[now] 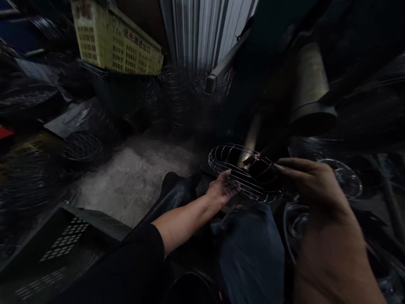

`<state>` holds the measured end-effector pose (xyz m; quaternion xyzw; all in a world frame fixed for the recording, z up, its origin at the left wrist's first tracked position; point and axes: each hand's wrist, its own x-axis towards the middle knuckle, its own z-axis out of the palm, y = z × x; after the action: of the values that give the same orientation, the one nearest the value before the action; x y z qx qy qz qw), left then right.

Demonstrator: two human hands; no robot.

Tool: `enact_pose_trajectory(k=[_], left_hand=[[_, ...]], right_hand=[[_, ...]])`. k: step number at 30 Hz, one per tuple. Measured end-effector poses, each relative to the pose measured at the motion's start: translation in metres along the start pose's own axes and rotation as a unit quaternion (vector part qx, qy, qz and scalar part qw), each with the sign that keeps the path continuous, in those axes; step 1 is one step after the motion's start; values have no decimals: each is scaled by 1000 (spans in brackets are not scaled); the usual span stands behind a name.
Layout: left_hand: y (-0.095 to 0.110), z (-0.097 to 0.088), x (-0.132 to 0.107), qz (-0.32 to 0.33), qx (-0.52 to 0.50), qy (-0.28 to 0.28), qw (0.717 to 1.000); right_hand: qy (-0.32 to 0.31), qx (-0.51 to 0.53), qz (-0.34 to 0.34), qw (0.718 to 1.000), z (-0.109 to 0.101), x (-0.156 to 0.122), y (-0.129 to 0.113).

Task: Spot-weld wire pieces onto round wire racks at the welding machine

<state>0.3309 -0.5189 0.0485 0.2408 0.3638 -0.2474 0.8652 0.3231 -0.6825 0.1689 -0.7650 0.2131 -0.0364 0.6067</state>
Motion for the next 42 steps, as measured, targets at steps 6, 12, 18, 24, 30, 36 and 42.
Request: enact_pose_trajectory(k=[6,12,18,24,30,36,42], left_hand=[[0,-2,0,-21,7,-6,1000],[1,-2,-6,-71,19,-10,997],[4,1,-8,-82,-26,-1,996],[5,2,1,-102,4,-21,995],[7,-27,-5,163,362,-39,917],[-5,-37,13,563,569,-137,583],[-20,-28,35,585,587,-116,548]], right_hand=[[-24,-13,31,999,-20,-4,10],[-34,-32,28,999,-29,-8,20],[-30,-32,-16,999,-4,-4,1],[-36,-32,-21,999,9,2,-7],[17,12,-31,999,-24,-5,20],[38,84,67,994,-45,-16,67],[96,83,12,992,-31,-27,63]])
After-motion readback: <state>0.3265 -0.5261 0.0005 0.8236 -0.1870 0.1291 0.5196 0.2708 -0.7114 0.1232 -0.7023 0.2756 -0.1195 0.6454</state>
